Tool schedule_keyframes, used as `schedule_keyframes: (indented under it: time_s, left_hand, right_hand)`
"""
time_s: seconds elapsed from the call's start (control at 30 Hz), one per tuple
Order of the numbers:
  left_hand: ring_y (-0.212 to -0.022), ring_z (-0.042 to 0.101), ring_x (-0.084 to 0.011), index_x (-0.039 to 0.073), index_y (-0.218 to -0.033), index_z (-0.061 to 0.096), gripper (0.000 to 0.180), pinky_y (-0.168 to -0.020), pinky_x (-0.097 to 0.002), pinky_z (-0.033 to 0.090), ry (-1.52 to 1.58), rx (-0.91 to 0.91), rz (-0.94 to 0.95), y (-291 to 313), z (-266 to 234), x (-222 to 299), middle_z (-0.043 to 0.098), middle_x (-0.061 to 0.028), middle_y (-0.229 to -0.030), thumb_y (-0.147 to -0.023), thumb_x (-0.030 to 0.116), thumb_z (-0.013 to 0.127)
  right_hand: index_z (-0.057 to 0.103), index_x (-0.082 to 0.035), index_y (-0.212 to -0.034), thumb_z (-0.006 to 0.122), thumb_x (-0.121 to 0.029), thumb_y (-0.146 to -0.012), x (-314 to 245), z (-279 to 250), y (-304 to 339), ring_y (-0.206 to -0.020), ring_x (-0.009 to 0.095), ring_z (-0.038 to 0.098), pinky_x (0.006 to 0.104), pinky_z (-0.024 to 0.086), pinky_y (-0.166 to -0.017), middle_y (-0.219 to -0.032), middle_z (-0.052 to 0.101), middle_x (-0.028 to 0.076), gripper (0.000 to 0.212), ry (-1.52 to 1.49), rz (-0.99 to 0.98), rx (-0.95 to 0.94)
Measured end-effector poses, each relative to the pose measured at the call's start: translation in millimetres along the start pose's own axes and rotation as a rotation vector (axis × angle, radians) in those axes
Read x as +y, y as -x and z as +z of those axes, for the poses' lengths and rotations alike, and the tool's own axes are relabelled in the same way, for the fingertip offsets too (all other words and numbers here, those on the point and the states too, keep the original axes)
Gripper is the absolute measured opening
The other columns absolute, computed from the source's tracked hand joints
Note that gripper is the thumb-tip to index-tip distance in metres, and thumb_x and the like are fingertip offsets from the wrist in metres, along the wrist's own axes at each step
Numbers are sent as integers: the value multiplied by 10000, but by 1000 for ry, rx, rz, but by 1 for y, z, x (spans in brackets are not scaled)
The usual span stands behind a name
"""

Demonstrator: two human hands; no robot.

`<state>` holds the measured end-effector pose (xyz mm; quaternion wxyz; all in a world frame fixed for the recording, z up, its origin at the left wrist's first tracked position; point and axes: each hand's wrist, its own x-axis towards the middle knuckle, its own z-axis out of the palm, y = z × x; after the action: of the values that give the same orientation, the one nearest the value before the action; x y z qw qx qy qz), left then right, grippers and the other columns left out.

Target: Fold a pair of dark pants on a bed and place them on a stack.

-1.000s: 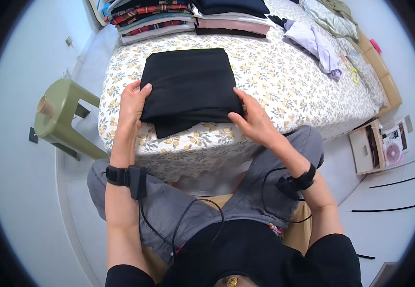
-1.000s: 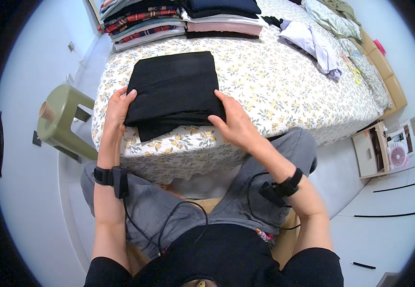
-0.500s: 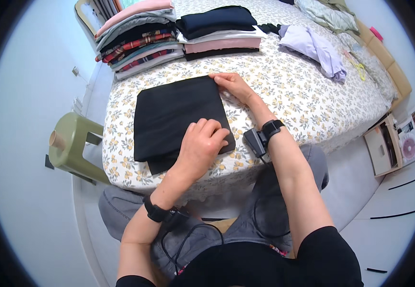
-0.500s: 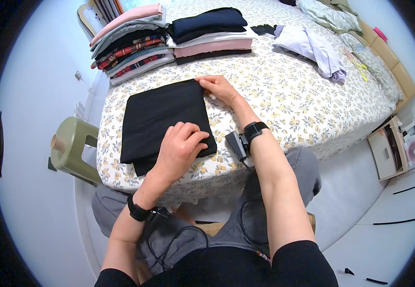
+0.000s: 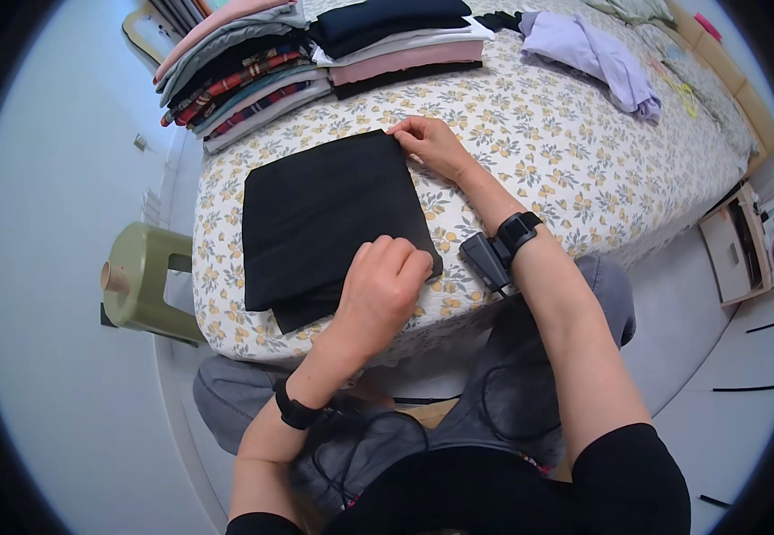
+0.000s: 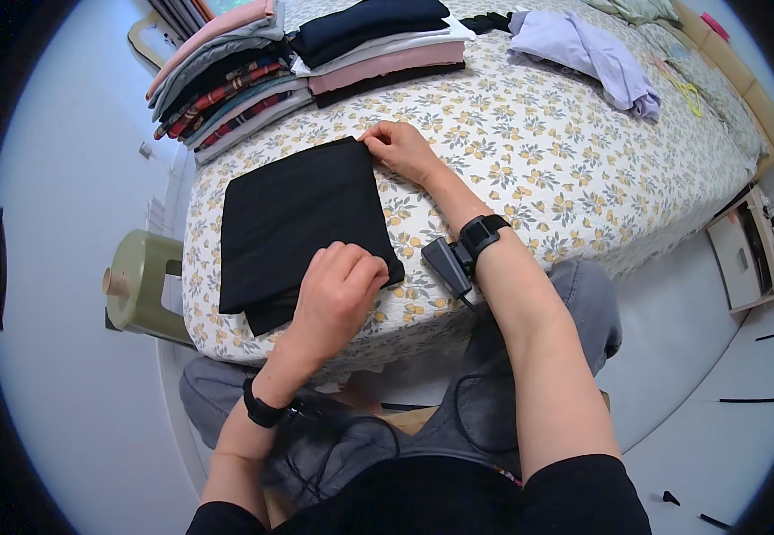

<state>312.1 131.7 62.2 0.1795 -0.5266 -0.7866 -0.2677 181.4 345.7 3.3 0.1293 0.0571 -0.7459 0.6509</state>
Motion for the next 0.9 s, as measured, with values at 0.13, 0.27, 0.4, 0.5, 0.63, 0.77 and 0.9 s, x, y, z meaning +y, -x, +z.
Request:
schedule_keyframes:
  time_s: [0.13,0.27,0.4,0.5,0.63,0.77,0.9]
  left_hand:
    - [-720,520,-232,53,-784,579,133,-639,-337,414,-19,-92,18,5,0,4,519,-58,-765,-691,17,666]
    - [-732,562,-243,46,-853,627,175,-642,-341,464,164,-12,-141,-1,-19,1,558,-68,-801,-690,18,685]
    - [-771,544,-232,56,-871,627,214,-671,-330,444,-53,-31,-57,-26,-25,-6,558,-52,-813,-675,62,711]
    - [-783,534,-228,68,-856,617,208,-674,-331,430,-131,-128,-13,-32,-15,0,552,-48,-818,-673,82,714]
    - [-769,527,-225,69,-798,590,148,-673,-333,434,-191,-153,-26,-34,-2,1,522,-47,-778,-683,45,680]
    - [-722,519,-235,48,-766,569,117,-637,-335,442,-193,-161,3,-34,-2,7,502,-66,-746,-688,9,648]
    - [-703,521,-251,26,-754,554,106,-608,-340,453,-139,-149,-2,-25,-3,9,497,-86,-730,-694,-12,634]
  right_hand:
    - [651,-10,-913,573,-161,-889,0,2,-1,-591,62,536,208,440,-529,-708,599,2,171,24,-5,104]
    - [651,-20,-951,580,-174,-898,-6,2,-2,-683,60,554,209,468,-612,-793,618,0,177,-76,67,-36]
    - [652,-26,-961,591,-168,-895,1,0,-3,-718,56,567,200,477,-631,-818,630,-3,168,-161,52,-25]
    - [652,-26,-958,596,-162,-892,-2,1,-4,-710,52,560,193,474,-629,-816,627,-7,161,-183,27,-22]
    - [645,-17,-938,591,-123,-879,2,0,-5,-675,61,564,200,488,-617,-790,627,1,133,-201,7,-29]
    - [637,-20,-923,580,-100,-868,-2,4,-1,-643,79,579,216,506,-581,-749,626,14,113,-112,-12,58]
    - [633,-13,-914,568,-98,-864,-10,9,3,-608,86,589,233,504,-528,-708,627,34,118,-21,-21,142]
